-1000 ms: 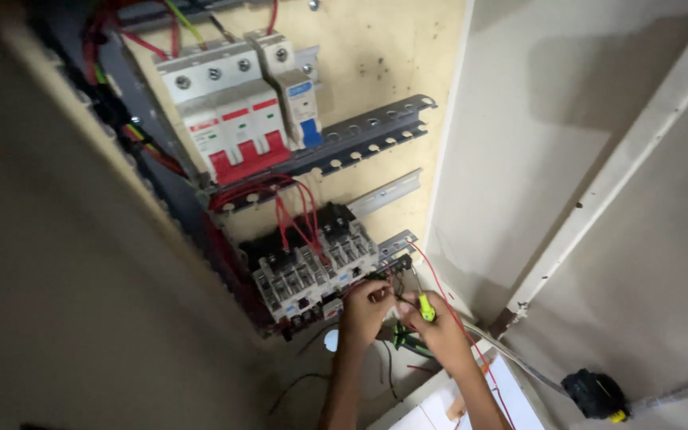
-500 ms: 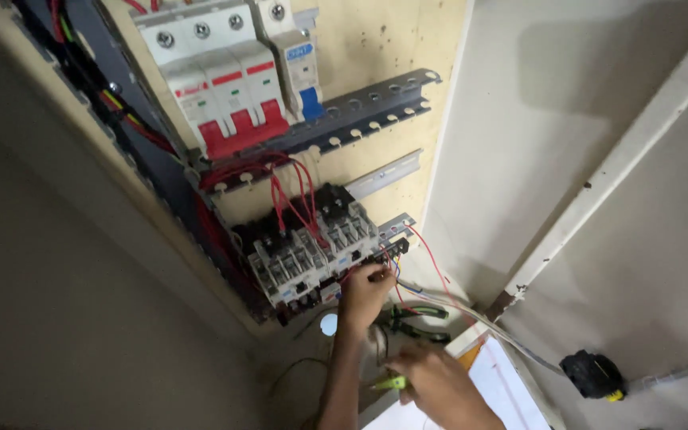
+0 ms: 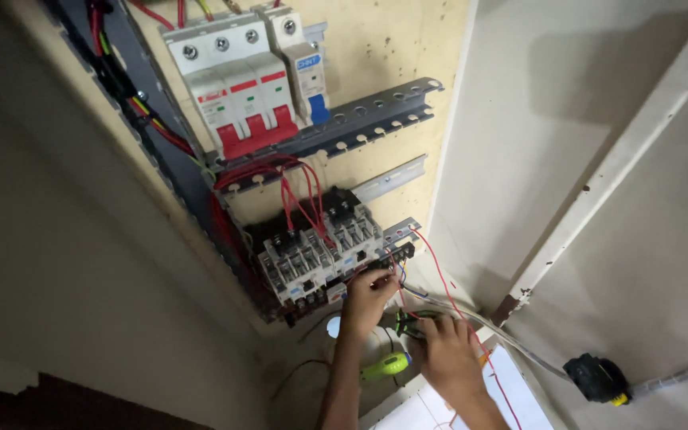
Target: Wiring and connecting electrical components within a circuit breaker panel, including stripping wires and securing them into terminals.
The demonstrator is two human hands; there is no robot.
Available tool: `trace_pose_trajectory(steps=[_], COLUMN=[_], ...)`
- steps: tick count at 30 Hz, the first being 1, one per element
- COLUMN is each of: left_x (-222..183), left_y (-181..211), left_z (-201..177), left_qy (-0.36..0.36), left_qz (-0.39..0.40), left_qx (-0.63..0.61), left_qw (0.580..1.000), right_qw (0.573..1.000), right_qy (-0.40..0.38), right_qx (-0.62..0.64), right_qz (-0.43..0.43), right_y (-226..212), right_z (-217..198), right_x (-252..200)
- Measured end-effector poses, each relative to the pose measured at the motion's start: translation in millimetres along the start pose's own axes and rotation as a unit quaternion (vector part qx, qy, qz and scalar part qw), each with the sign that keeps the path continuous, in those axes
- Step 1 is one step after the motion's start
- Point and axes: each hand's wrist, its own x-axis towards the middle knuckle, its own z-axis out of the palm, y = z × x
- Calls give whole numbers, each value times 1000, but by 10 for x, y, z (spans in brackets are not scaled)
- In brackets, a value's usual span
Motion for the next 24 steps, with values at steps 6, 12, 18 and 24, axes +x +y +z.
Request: trace_pose_trajectory(steps=[6, 12, 18, 24], left_x=[-208, -403, -824, -1459], left_y=[533, 678, 389, -65], left_z=[270, 295, 178, -191], left_qy=[43, 62, 79, 49], left_qz=[-36, -61, 77, 4], left_qx=[-68, -43, 7, -115], left_qw=[996, 995, 994, 992], right_qw=[984, 961, 948, 702], right_qy=[-155, -203, -190, -218], right_qx=[48, 138, 253, 560], right_qz=[-78, -129, 21, 383], right_y=[143, 136, -101, -312], right_z=[127, -81, -724, -932], right_x=[318, 521, 544, 75])
